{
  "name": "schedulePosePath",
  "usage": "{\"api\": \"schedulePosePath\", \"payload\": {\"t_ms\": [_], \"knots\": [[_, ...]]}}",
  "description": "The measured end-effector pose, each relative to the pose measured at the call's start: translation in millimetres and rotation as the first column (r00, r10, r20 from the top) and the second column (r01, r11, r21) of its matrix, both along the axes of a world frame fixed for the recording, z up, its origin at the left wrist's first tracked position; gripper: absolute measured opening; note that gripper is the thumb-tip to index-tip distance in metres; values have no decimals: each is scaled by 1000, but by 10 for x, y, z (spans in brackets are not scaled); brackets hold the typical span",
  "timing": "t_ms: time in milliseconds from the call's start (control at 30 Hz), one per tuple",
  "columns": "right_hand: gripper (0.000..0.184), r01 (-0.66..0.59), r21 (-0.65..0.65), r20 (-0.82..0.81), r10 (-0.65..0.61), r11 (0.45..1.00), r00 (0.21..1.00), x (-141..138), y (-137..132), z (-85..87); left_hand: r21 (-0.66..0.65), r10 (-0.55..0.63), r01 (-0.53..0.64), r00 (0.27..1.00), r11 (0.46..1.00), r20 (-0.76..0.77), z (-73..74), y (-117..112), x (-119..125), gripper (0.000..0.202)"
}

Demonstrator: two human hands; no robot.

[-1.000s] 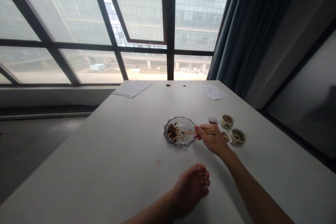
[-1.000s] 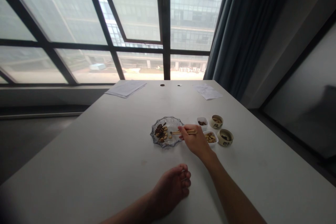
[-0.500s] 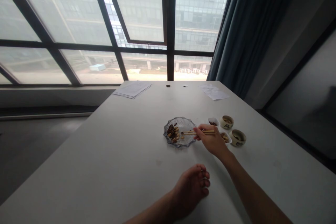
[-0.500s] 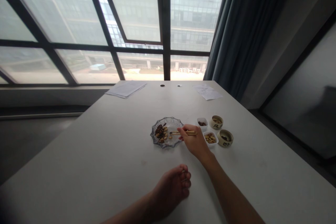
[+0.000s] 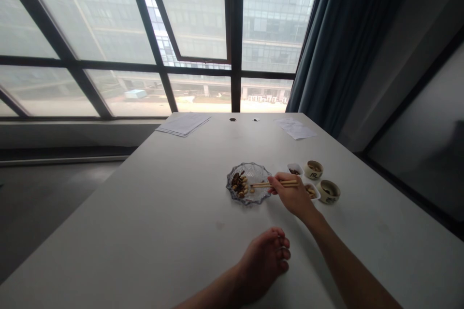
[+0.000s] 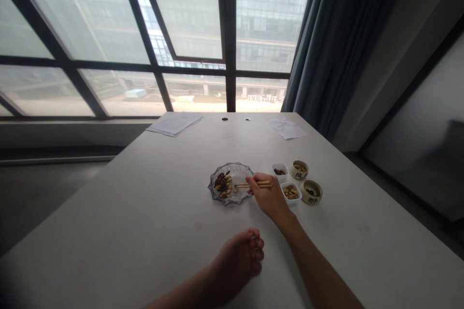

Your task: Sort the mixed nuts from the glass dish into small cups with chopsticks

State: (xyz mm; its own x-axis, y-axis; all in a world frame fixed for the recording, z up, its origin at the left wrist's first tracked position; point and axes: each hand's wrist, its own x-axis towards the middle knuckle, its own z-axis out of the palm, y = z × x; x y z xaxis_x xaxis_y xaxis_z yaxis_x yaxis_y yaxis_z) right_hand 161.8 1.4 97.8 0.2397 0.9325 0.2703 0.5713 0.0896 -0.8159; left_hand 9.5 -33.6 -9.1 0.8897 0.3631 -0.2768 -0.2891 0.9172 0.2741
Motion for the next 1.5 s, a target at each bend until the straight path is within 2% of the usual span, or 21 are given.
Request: {"api": "schedulePosePath", "payload": {"t_ms": [267, 367, 467, 567, 633, 700, 767, 867, 933, 1067, 1133, 1367, 1500], "knots": [[44, 11, 26, -23, -10, 1000, 1000, 7, 28, -56, 7, 3, -3, 1000, 1000, -1, 1, -1, -1, 11], [44, 54, 37, -104, -50, 998, 993, 57, -16, 32, 9, 3, -3, 1000, 1000, -3, -4, 4, -3, 12], [42, 173, 111, -251, -141, 979, 958, 235, -192, 206, 17, 2, -2, 1000, 1000, -10, -5, 6, -6, 12], [38, 366, 249, -346, -270, 897, 898, 552, -514, 343, 23, 4, -4, 1000, 1000, -6, -5, 4, -7, 13], [36, 505, 348, -384, -371, 790, 845, 804, -767, 336, 30, 6, -5, 1000, 1000, -8, -9, 4, -4, 13], [37, 613, 377, -438, -450, 694, 779, 1045, -1012, 227, 24, 9, -8, 1000, 1000, -21, -13, 7, 0, 14], [38, 693, 343, -520, -486, 634, 702, 1239, -1222, 40, 19, 9, -8, 999, 1000, -33, -13, 14, 4, 15], [40, 751, 277, -606, -498, 599, 620, 1395, -1449, -284, 21, 15, -14, 998, 1000, -59, -2, 24, 6, 17], [41, 765, 235, -637, -499, 600, 587, 1420, -1536, -466, 25, 20, -18, 998, 1000, -68, 6, 28, 5, 17], [44, 725, 168, -631, -492, 668, 600, 1409, -1590, -678, 30, 21, -19, 997, 999, -76, 20, 34, 2, 18], [44, 707, 163, -623, -484, 688, 615, 1413, -1590, -731, 26, 21, -19, 996, 999, -83, 26, 33, 1, 20], [43, 708, 173, -648, -463, 684, 605, 1473, -1616, -857, 22, 26, -25, 997, 999, -75, 7, 36, 3, 19], [42, 720, 189, -671, -448, 668, 591, 1462, -1636, -865, 23, 20, -18, 998, 1000, -66, -3, 41, 2, 18]]}}
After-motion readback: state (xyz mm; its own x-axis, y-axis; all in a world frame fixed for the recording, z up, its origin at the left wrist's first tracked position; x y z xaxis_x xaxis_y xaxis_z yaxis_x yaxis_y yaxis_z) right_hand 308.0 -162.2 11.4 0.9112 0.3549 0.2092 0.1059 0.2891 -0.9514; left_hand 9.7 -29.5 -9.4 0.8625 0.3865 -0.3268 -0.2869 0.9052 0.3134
